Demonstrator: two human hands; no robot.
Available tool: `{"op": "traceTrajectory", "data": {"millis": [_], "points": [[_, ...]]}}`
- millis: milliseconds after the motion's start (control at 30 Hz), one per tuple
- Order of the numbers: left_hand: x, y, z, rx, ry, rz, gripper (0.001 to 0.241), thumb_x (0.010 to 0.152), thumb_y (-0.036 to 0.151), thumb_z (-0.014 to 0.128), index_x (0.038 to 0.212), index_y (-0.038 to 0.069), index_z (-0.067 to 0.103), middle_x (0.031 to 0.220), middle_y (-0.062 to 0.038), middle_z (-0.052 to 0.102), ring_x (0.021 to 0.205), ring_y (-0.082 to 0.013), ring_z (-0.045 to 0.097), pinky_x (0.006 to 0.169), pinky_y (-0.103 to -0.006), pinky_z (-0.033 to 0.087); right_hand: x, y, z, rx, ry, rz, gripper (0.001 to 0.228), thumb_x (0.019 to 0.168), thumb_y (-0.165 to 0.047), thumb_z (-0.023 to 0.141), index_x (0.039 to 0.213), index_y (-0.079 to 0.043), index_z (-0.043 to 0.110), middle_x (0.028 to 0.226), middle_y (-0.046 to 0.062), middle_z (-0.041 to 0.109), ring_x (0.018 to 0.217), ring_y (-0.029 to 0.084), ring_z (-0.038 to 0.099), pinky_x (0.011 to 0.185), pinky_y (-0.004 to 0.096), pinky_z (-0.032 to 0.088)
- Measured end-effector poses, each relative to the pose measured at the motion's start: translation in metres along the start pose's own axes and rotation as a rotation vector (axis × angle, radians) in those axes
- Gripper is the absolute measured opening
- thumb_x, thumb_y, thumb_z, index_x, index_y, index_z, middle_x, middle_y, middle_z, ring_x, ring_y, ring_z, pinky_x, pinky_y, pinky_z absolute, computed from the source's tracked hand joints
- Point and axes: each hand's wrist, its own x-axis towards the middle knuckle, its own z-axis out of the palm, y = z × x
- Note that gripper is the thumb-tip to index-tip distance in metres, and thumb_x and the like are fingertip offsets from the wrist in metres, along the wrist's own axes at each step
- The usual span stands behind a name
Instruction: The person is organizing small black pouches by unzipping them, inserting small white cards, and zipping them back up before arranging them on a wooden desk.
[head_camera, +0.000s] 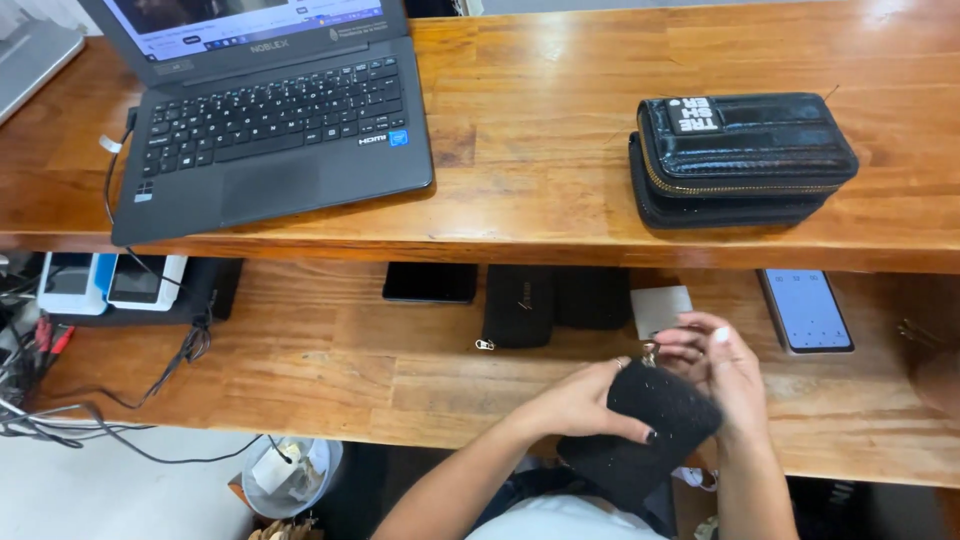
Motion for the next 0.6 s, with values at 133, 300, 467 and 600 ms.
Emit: {"op": "traceTrajectory", "data": {"millis": [133, 300, 467, 600], "points": [[-0.013, 0.009, -0.015, -0.129, 0.236, -0.201, 0.069, 0.076, 0.050, 0.069, 0.129, 0.009, 0.051, 0.125, -0.010, 0.068, 0.118, -0.0251, 0.067, 0.093, -0.0365, 0.056, -0.030, 0.065, -0.016, 0.422, -0.069, 0.263, 0.064, 0.096, -0.046, 0.061, 0.146, -0.008, 0.050, 0.108, 0.013, 0.069, 0.080, 0.023, 0.062, 0.066, 0.035, 0.050], [-0.007, -0.027, -0.026, 0.112, 0.501, -0.040, 0.057, 0.092, 0.057, 0.053, 0.118, 0.008, 0.063, 0.111, -0.015, 0.070, 0.105, -0.0298, 0.068, 0.092, -0.0417, 0.051, -0.045, -0.007, 0.036, 0.034, 0.113, 0.475, 0.065, 0.083, -0.004, 0.065, 0.147, -0.002, 0.051, 0.138, 0.018, 0.064, 0.126, 0.027, 0.059, 0.111, 0.038, 0.046], [0.019, -0.070, -0.054, 0.523, 0.900, -0.236, 0.096, 0.081, 0.061, 0.075, 0.153, 0.008, 0.038, 0.147, -0.041, 0.033, 0.133, -0.0617, 0.037, 0.105, -0.0635, 0.041, -0.046, 0.012, 0.015, 0.127, 0.296, 0.447, 0.054, 0.097, -0.004, 0.056, 0.151, -0.003, 0.053, 0.121, 0.022, 0.065, 0.109, 0.029, 0.061, 0.098, 0.037, 0.048], [0.036, -0.087, -0.054, 0.589, 0.785, -0.327, 0.109, 0.074, 0.052, 0.084, 0.159, 0.017, 0.026, 0.158, -0.034, 0.019, 0.141, -0.0562, 0.024, 0.109, -0.0683, 0.033, -0.042, 0.004, 0.019, 0.083, 0.316, 0.532, 0.052, 0.097, -0.009, 0.056, 0.149, -0.002, 0.053, 0.131, 0.021, 0.064, 0.113, 0.030, 0.060, 0.099, 0.038, 0.047]]}}
